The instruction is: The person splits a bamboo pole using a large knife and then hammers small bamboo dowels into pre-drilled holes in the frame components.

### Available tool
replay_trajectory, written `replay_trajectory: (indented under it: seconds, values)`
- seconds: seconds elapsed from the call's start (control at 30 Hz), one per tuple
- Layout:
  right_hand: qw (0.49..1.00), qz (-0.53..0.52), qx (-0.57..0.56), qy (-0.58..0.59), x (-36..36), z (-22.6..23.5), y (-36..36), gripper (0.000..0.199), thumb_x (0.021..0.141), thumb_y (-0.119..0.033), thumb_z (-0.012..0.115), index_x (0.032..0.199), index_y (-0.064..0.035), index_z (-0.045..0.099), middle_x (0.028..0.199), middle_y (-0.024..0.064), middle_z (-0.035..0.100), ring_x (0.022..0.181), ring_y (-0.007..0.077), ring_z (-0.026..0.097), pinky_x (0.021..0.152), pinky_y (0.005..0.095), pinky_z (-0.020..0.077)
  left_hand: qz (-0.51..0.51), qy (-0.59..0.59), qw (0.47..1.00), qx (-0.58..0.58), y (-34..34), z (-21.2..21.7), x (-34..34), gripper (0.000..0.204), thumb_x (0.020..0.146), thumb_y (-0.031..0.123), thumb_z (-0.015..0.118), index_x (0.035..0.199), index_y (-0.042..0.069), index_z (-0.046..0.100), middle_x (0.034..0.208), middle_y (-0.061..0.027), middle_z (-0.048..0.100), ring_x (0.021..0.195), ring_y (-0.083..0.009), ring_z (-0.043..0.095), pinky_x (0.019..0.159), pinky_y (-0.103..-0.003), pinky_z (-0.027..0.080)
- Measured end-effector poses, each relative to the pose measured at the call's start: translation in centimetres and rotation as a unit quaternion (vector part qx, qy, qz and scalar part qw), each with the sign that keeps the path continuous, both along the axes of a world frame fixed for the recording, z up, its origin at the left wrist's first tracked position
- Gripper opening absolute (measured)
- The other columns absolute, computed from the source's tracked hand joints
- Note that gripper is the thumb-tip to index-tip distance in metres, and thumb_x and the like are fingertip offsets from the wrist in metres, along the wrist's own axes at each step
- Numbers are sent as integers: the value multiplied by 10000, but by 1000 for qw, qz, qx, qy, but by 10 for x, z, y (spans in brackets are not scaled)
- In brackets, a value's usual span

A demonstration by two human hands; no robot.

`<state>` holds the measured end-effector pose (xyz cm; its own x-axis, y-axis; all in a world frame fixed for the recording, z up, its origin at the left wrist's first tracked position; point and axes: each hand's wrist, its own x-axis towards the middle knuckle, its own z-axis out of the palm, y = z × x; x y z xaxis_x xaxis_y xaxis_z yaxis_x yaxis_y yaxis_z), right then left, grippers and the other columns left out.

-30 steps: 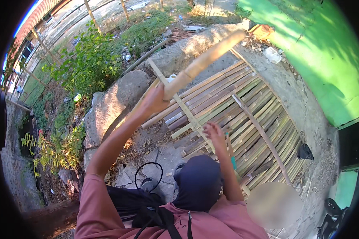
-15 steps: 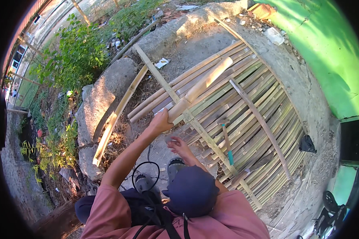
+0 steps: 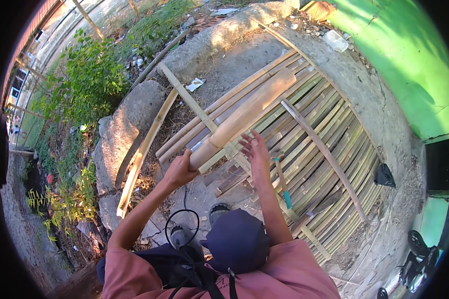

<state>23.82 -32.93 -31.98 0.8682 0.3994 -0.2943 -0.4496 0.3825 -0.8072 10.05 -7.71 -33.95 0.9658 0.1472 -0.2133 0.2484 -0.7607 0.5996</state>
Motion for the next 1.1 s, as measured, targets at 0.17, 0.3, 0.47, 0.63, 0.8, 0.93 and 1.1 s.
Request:
replay_trajectory:
  seconds: [0.17,0.3,0.47,0.63,0.8,0.93,1.1]
  values:
    - [972,-70,41,-222,20,106,13,540,1029,-264,601,1463,6,427,1316,177,616,1192,246,620,1050,412,482,13,-45,999,21,6,28,-30,469,762,162,766,1053,24,425,872,-283,649,864,-499,631,726,-542,496]
    - [965,-33,50,-255,8,151,31,529,1020,-239,618,1437,35,442,1270,189,642,1161,261,640,1056,430,489,48,-79,995,38,19,38,-45,466,766,206,789,1037,38,449,869,-254,650,866,-474,645,718,-529,499]
    - [944,53,106,-307,-14,203,69,556,1013,-234,641,1440,62,442,1192,171,681,1112,237,660,1016,396,503,57,-108,987,104,42,75,-58,546,773,315,834,1104,50,490,868,-201,666,843,-395,673,724,-485,518]
    - [917,157,136,-341,-31,254,104,518,1011,-200,638,1426,57,464,1220,195,686,1116,238,676,1016,389,514,-34,-71,995,69,80,129,-84,603,795,335,824,1263,34,591,968,-208,701,946,-410,675,839,-466,532]
    - [872,227,177,-395,-49,324,139,500,1012,-200,638,1412,49,472,1199,201,696,1104,234,688,976,392,551,-59,-92,993,35,94,180,-101,477,801,313,827,1142,12,681,1017,-199,728,963,-392,689,857,-455,536]
    - [844,290,177,-416,-68,354,176,492,1015,-232,638,1408,22,487,1183,200,710,1065,232,703,963,386,560,-24,-104,994,-7,107,192,-124,428,789,266,844,1107,20,697,1018,-169,739,960,-343,704,872,-432,538]
    - [805,355,173,-442,-86,353,215,472,1015,-244,637,1385,10,492,1194,208,710,1065,259,711,954,399,569,-40,-83,995,-32,132,187,-152,643,765,335,883,1267,35,613,1176,-155,696,1088,-295,665,968,-419,512]
